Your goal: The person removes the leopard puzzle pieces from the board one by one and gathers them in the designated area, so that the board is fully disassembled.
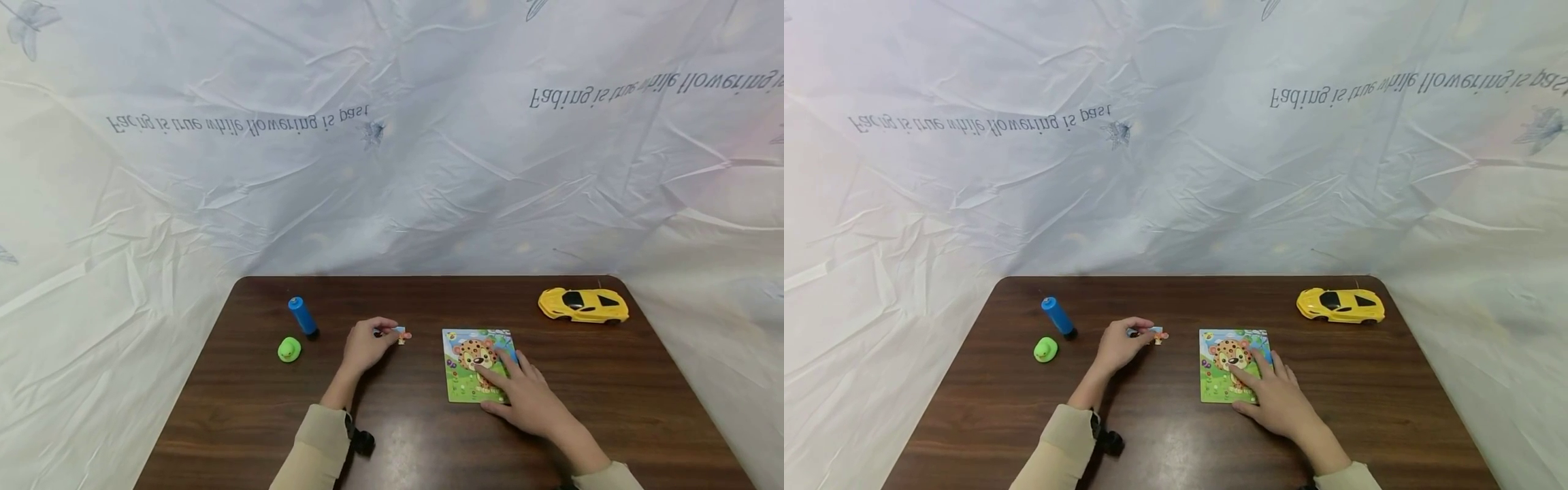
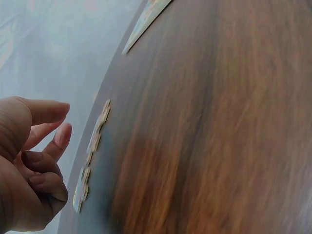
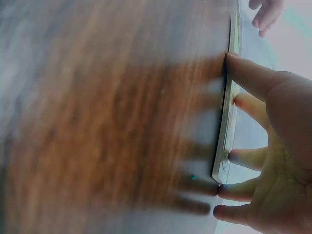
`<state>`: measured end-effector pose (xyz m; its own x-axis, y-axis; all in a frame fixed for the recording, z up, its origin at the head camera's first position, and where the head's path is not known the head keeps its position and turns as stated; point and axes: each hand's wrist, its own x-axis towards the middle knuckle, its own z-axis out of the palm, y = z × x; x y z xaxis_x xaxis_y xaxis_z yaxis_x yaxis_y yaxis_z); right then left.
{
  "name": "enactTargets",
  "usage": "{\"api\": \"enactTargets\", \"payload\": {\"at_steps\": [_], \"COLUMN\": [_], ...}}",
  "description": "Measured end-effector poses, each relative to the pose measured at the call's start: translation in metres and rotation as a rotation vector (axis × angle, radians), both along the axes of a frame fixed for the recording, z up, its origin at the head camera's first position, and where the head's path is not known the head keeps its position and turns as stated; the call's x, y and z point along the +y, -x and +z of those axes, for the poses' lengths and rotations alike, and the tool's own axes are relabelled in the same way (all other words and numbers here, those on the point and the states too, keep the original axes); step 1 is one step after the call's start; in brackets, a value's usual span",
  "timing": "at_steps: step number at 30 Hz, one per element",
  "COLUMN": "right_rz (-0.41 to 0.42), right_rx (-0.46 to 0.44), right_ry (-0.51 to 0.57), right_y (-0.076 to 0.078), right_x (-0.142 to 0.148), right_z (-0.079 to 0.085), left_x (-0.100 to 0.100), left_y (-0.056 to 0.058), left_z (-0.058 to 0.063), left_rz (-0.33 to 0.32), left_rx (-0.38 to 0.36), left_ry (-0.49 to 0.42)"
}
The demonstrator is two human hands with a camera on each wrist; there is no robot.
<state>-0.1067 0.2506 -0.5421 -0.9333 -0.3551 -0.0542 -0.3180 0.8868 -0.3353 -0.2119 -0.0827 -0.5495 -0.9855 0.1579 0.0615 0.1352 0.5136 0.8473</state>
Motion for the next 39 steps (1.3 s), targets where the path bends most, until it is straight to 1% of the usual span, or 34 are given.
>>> {"api": "enactTargets", "payload": {"at_steps": [5,9,18,22,25,30,34,39], "right_rz": [-0.007,-0.004,0.004,0.009,0.009,0.012,0.020,0.026], "right_rx": [0.006,0.016,0.044,0.072,0.083,0.095,0.107,0.119], "right_ry": [-0.001,-0.002,-0.011,-0.017,-0.022,-0.021,-0.012,-0.007], "right_y": [-0.003,-0.006,-0.012,-0.014,-0.014,-0.015,-0.016,-0.016], "right_x": [0.001,0.001,-0.001,-0.002,-0.002,-0.001,-0.001,0.000], "right_z": [0.001,0.002,0.002,0.000,-0.001,-0.001,-0.002,-0.003], "left_x": [0.018,0.034,0.077,0.096,0.110,0.131,0.144,0.155], "left_y": [0.001,-0.001,-0.008,-0.010,-0.010,-0.012,-0.013,-0.013], "left_z": [0.003,0.003,0.004,0.003,0.001,-0.002,-0.003,-0.004], "left_rz": [-0.058,-0.106,-0.193,-0.243,-0.269,-0.280,-0.271,-0.248], "left_rx": [0.015,0.025,0.003,-0.011,-0.023,-0.055,-0.070,-0.070], "left_ry": [0.016,0.029,0.044,0.053,0.069,0.120,0.169,0.247]}}
